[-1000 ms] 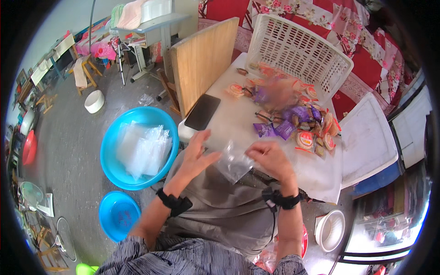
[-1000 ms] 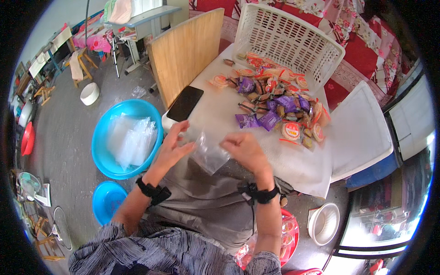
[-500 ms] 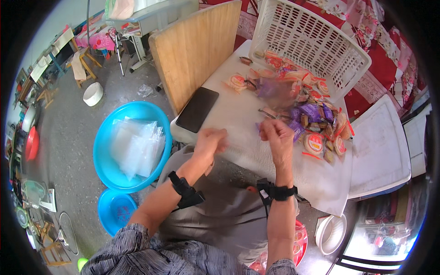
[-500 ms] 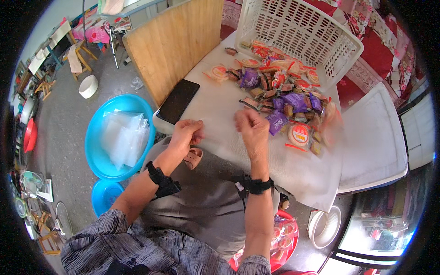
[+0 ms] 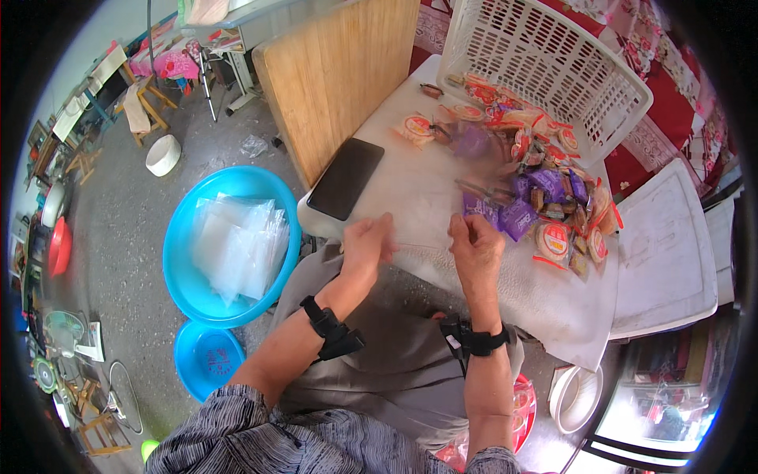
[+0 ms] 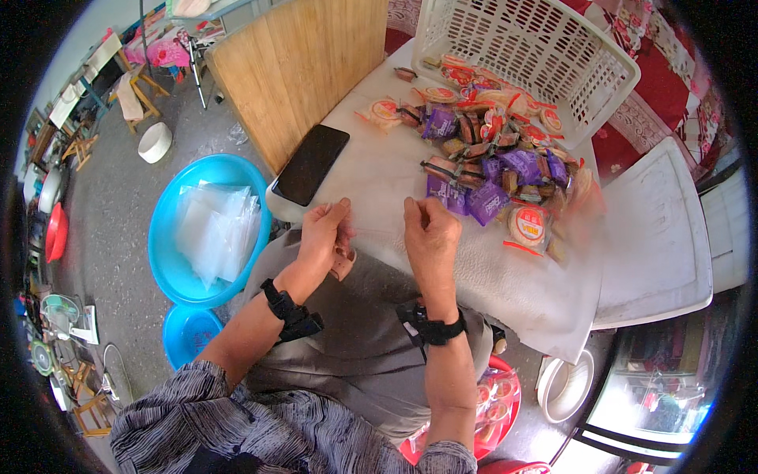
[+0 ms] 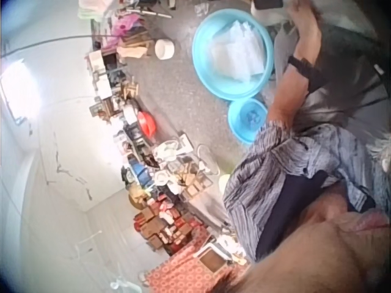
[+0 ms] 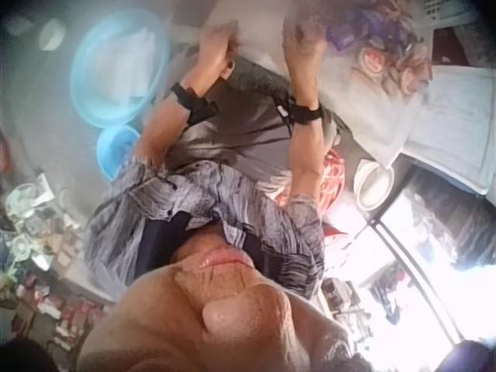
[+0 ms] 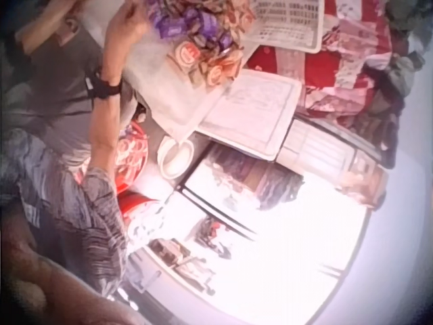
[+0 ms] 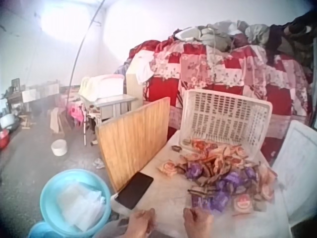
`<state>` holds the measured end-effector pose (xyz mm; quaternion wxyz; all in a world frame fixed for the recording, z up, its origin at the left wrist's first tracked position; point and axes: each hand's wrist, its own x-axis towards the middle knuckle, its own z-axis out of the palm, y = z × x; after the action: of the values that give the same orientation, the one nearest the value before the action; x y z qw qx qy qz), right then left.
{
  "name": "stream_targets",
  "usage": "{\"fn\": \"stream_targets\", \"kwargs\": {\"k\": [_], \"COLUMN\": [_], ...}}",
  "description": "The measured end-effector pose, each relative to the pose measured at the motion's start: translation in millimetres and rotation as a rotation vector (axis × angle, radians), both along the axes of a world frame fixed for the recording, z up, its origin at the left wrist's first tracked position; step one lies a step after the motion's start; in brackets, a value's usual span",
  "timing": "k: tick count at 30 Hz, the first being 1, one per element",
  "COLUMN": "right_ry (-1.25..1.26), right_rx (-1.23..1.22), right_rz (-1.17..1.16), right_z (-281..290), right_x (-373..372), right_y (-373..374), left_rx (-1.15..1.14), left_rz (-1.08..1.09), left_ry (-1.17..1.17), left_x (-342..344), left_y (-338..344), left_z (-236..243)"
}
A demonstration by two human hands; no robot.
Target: The person takes individual pieces of candy from a pile on a table and places them into small plastic bags by hand, then sets the filled bags into a red bowl.
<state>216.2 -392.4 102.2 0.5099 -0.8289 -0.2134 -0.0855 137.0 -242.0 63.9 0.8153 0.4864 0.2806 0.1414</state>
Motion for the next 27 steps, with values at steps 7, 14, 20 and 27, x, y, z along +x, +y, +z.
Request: {"fn": "stream_targets", "kwargs": {"k": [7,14,20,27], "right_ry": [0.74,0.461,-0.166,-0.264], "right_rx": [0.11,0.211,-0.167,-0.303], "right_rz": [0.268,0.029,0.025,-0.052], "right_z": [9.7,1.0,-18.3,-13.6], "right_x": [-35.7,-27.3,-20.9,-14.6], "right_y": [-13.3,3.0,11.3,15.7], "left_rx": [0.017,0.15,0.203,1.054], "left_rz": [0.025,0.037,-0.06,0.2], "left_ry": [0.011,-0.043,-0.111,-0.141], "left_x": [-0.3,-0.4,-3.4,-10.1], "left_y": [-3.3,-12.0,-13.1,-16.1], "left_z": [1.6,10.0,11.5,6.4]}}
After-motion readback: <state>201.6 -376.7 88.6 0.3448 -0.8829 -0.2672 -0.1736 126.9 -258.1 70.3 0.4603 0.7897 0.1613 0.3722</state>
